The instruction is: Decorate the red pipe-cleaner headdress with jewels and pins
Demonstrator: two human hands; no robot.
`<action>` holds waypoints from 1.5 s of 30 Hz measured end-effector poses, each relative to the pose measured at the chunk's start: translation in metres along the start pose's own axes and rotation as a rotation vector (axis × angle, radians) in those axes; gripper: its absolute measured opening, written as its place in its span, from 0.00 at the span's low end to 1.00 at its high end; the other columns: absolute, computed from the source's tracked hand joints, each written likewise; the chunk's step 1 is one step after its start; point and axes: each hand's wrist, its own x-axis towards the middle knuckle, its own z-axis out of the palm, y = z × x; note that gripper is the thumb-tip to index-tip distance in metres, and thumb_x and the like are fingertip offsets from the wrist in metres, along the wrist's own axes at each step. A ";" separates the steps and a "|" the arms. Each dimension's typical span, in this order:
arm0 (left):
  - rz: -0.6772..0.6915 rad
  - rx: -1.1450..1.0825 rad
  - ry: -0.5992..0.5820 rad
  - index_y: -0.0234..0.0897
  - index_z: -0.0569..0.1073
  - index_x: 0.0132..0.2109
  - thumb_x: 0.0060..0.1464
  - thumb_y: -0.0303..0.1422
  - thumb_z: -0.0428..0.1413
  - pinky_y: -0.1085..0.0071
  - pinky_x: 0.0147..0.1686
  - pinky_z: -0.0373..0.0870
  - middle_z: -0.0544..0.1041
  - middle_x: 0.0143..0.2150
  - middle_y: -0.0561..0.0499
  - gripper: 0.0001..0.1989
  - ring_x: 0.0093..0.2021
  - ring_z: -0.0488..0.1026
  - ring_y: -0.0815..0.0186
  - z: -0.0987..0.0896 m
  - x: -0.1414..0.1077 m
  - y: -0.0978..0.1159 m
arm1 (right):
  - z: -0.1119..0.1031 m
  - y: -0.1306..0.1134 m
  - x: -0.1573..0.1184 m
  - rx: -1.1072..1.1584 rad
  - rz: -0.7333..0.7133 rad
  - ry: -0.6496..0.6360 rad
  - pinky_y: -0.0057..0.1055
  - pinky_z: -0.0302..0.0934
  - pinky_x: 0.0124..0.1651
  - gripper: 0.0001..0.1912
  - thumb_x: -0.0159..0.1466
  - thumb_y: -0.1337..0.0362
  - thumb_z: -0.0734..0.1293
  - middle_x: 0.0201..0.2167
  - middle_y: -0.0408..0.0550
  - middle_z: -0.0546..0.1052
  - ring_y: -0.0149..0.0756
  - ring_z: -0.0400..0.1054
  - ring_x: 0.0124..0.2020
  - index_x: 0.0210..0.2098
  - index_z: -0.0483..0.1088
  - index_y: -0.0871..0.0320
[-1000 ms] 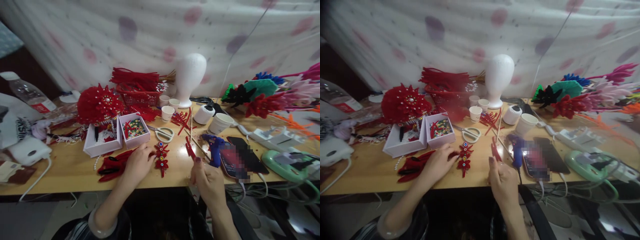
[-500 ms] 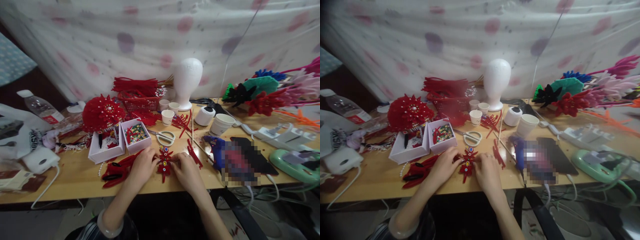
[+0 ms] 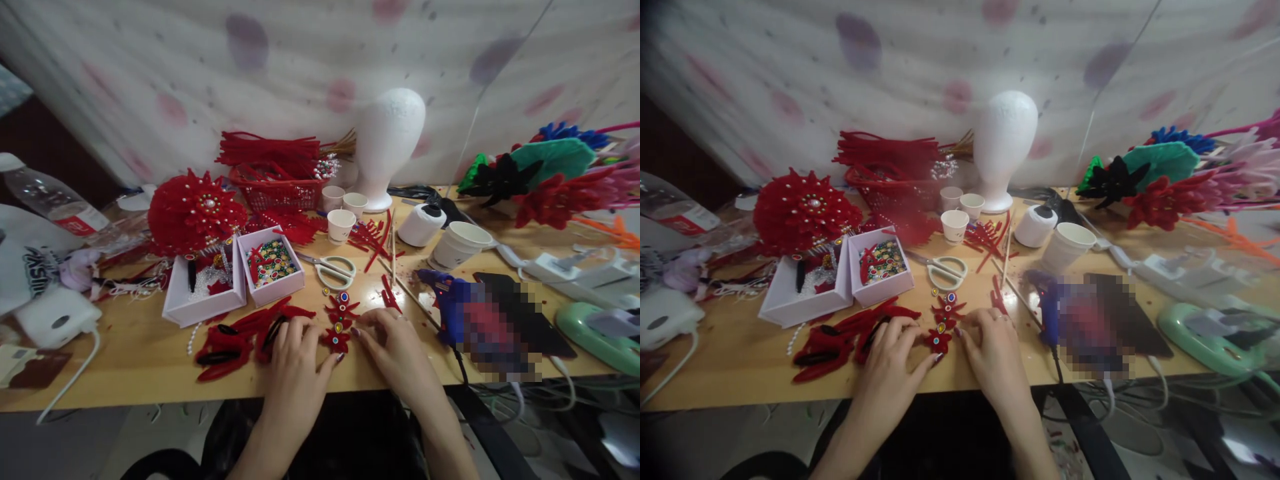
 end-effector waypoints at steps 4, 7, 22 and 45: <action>-0.078 -0.101 -0.093 0.38 0.69 0.33 0.53 0.22 0.59 0.56 0.45 0.69 0.74 0.37 0.50 0.08 0.43 0.71 0.57 0.005 0.006 0.005 | 0.005 -0.002 -0.001 0.030 -0.002 0.004 0.41 0.59 0.43 0.05 0.62 0.63 0.65 0.35 0.52 0.75 0.46 0.68 0.38 0.32 0.73 0.56; -0.124 -0.164 -0.086 0.38 0.67 0.33 0.52 0.21 0.58 0.60 0.42 0.68 0.73 0.35 0.52 0.09 0.40 0.71 0.59 0.006 0.006 0.005 | 0.005 -0.003 -0.002 0.073 0.006 0.009 0.40 0.60 0.43 0.08 0.63 0.63 0.64 0.33 0.52 0.75 0.46 0.69 0.38 0.31 0.73 0.57; -0.346 -1.048 0.000 0.38 0.63 0.29 0.46 0.27 0.63 0.74 0.38 0.75 0.72 0.35 0.54 0.13 0.35 0.75 0.69 0.003 -0.006 0.003 | 0.005 -0.024 -0.023 0.817 0.141 0.000 0.28 0.67 0.34 0.14 0.61 0.52 0.70 0.31 0.47 0.80 0.36 0.73 0.32 0.35 0.79 0.56; -0.206 -0.812 -0.073 0.39 0.79 0.30 0.49 0.34 0.65 0.75 0.45 0.68 0.76 0.41 0.50 0.04 0.44 0.73 0.65 -0.036 0.008 -0.009 | -0.001 -0.038 -0.032 0.677 -0.226 -0.122 0.27 0.59 0.34 0.07 0.69 0.65 0.64 0.29 0.40 0.71 0.30 0.65 0.31 0.35 0.72 0.53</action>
